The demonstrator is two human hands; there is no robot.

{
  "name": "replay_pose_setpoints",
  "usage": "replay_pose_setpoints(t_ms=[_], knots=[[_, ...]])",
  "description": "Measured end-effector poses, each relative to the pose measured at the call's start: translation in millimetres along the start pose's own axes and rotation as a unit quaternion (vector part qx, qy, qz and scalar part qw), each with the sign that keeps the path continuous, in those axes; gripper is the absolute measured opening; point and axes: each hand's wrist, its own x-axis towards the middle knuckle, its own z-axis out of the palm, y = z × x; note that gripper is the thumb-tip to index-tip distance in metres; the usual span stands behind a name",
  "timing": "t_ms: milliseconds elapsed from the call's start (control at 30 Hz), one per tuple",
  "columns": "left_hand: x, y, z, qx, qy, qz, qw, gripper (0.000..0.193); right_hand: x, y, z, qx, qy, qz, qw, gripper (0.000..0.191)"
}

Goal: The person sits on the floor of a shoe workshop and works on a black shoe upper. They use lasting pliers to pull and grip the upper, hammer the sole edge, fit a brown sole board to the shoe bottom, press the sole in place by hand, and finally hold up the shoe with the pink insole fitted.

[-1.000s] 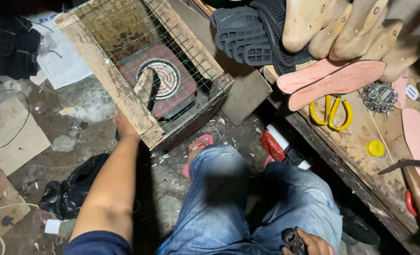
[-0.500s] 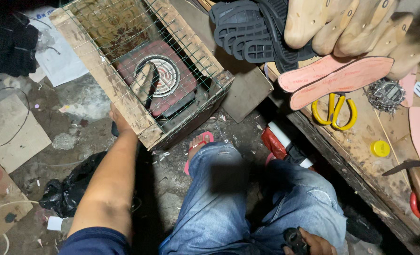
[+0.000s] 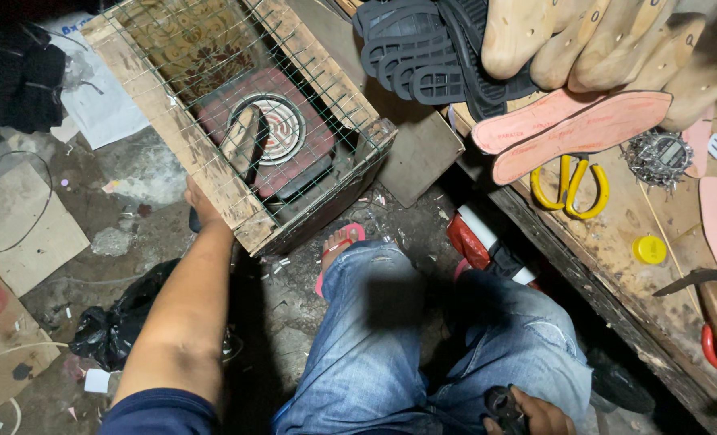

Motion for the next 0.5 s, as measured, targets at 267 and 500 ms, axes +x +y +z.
replay_pose_setpoints(t_ms=[267, 500], knots=[[3.0, -0.2, 0.8, -0.048, 0.01, -0.005, 0.999, 0.043, 16.3, -23.4, -15.6, 0.016, -0.005, 0.004, 1.0, 0.071], [-42.2, -26.1, -30.0, -0.198, 0.032, -0.052, 0.978, 0.065, 17.7, -45.3, -30.6, 0.079, 0.018, 0.032, 0.996, 0.066]])
